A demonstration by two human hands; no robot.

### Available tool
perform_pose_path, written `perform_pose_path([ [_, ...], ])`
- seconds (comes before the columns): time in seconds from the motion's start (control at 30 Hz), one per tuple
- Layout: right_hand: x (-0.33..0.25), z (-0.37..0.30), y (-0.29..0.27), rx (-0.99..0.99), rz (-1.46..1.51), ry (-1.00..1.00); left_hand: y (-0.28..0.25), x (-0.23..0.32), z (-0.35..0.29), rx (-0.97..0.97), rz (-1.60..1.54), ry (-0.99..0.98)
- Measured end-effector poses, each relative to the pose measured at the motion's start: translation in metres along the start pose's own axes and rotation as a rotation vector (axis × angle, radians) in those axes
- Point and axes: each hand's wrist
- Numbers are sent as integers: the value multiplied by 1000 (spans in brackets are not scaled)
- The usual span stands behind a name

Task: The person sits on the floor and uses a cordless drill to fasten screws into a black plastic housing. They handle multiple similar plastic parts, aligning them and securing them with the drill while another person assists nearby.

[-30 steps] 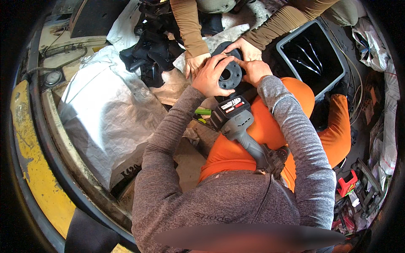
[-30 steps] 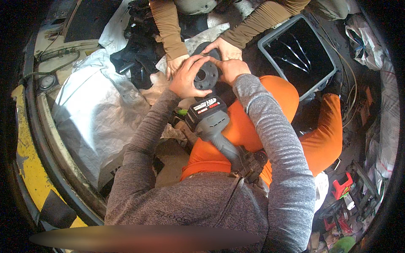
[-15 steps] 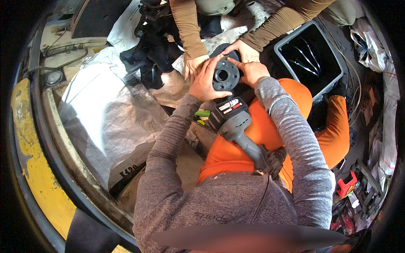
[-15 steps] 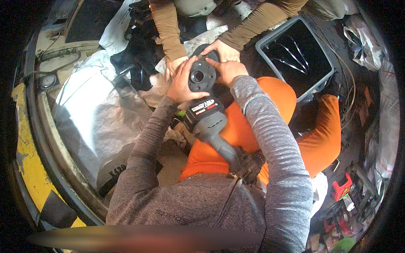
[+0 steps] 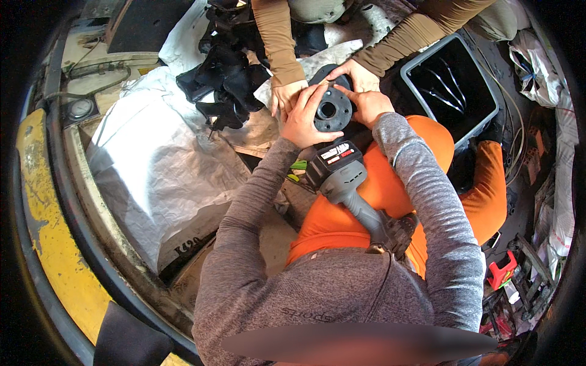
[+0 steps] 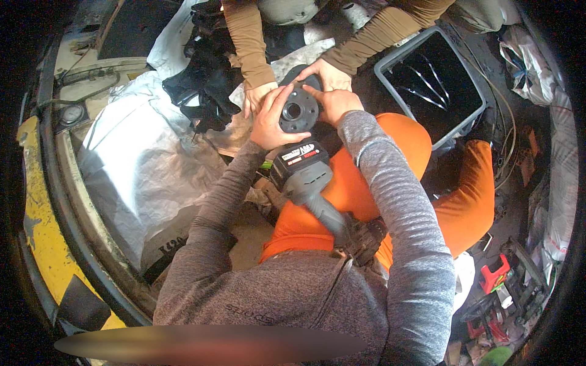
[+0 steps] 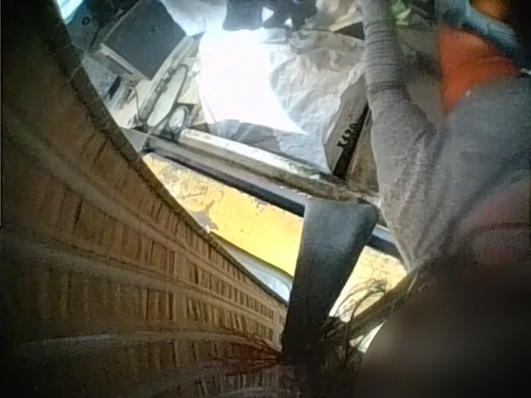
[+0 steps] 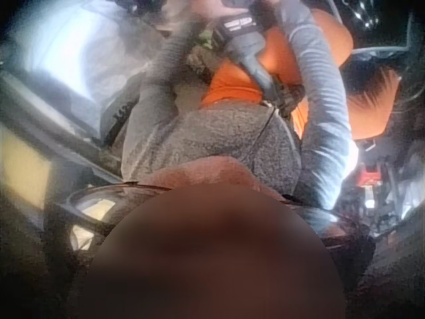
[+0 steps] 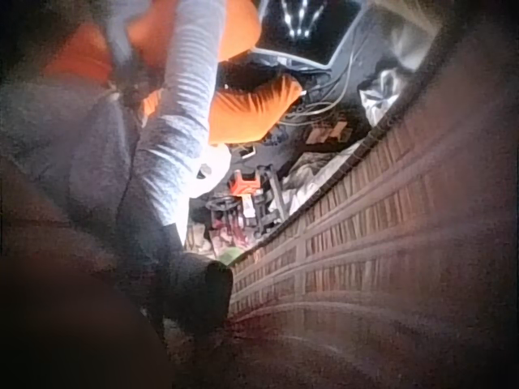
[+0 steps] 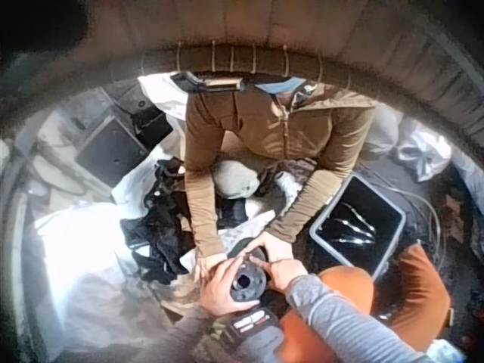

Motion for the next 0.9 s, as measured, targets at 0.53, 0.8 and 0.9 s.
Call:
perform_pose_path([
  [0.53, 58, -227, -21, 696, 1095, 400, 9, 9, 3, 80, 180, -37],
  [0.8, 57, -316, 39, 732, 1544, 535, -27, 18, 25, 95, 117, -24],
  [0.9, 55, -347, 36, 807, 1630, 580, -48, 43, 39, 138, 6, -6],
])
Point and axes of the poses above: each hand's wrist, its own z-axis towards the middle knuckle, its own y-axis out of the palm, x = y × z, and after that the axes turned 13 degrees about -z, right-handed
